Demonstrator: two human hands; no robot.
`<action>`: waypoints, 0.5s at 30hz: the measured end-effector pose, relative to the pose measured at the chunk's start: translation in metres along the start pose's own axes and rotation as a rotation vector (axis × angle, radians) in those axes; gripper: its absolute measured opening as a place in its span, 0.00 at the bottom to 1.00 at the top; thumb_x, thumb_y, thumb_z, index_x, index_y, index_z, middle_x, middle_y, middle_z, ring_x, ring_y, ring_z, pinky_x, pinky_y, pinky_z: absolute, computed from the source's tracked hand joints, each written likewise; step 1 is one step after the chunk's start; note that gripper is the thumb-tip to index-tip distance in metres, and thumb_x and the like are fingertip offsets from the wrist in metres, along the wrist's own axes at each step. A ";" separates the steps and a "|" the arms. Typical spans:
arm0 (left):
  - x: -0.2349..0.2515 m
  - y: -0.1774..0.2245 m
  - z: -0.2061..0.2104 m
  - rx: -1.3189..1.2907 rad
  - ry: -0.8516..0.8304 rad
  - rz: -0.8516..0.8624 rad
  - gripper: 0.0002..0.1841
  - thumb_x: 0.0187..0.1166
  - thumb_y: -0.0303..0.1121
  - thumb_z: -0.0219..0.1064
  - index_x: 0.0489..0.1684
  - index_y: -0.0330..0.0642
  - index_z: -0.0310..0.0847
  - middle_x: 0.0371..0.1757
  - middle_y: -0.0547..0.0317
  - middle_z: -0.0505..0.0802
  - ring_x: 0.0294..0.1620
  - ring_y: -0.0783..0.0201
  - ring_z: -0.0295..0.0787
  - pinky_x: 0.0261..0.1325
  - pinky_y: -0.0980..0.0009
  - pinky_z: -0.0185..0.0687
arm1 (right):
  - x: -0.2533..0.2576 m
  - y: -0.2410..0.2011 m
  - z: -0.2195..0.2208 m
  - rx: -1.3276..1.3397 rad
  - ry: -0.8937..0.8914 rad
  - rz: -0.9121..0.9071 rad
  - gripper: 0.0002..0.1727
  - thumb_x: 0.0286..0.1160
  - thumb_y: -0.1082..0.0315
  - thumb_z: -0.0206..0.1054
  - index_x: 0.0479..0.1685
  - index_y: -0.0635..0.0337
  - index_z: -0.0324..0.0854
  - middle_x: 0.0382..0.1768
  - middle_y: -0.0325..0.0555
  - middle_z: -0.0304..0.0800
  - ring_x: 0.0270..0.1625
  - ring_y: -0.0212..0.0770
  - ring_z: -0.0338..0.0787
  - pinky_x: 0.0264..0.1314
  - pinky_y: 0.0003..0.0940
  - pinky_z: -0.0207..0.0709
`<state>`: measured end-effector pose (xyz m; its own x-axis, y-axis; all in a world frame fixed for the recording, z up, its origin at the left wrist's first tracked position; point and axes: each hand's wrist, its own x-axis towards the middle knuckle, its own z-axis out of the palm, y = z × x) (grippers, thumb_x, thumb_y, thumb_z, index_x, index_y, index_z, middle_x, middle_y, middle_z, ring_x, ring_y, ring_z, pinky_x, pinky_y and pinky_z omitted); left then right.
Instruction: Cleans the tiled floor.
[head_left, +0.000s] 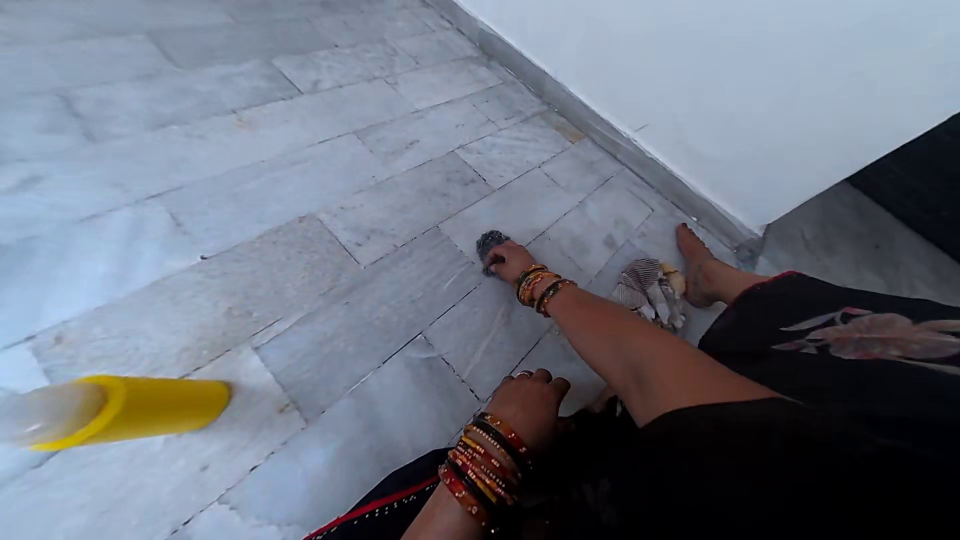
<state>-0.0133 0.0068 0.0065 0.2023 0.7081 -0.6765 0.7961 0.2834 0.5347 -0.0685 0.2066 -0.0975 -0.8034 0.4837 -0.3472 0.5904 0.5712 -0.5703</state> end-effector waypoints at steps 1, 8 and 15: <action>0.000 0.000 0.001 0.001 0.006 -0.004 0.31 0.89 0.50 0.62 0.88 0.47 0.69 0.86 0.44 0.76 0.86 0.40 0.71 0.83 0.38 0.66 | 0.004 -0.003 0.001 -0.024 0.013 0.033 0.15 0.80 0.71 0.68 0.63 0.60 0.88 0.72 0.64 0.82 0.76 0.63 0.80 0.78 0.61 0.70; -0.004 0.004 0.004 0.033 -0.015 0.007 0.28 0.90 0.50 0.61 0.85 0.47 0.73 0.84 0.40 0.77 0.83 0.37 0.74 0.80 0.34 0.67 | -0.093 -0.026 0.042 -0.039 -0.092 -0.041 0.17 0.81 0.73 0.67 0.68 0.57 0.87 0.73 0.60 0.83 0.79 0.60 0.78 0.84 0.60 0.66; -0.008 0.027 0.005 0.061 -0.199 0.031 0.29 0.93 0.48 0.57 0.86 0.39 0.69 0.86 0.35 0.74 0.84 0.32 0.72 0.81 0.31 0.64 | -0.133 0.000 0.068 0.003 -0.218 -0.303 0.20 0.84 0.71 0.63 0.73 0.61 0.83 0.69 0.62 0.86 0.76 0.60 0.80 0.85 0.57 0.63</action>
<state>0.0091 0.0058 0.0237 0.3308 0.5727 -0.7501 0.8194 0.2199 0.5293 0.0331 0.0973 -0.1025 -0.9396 0.1400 -0.3123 0.3230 0.6648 -0.6736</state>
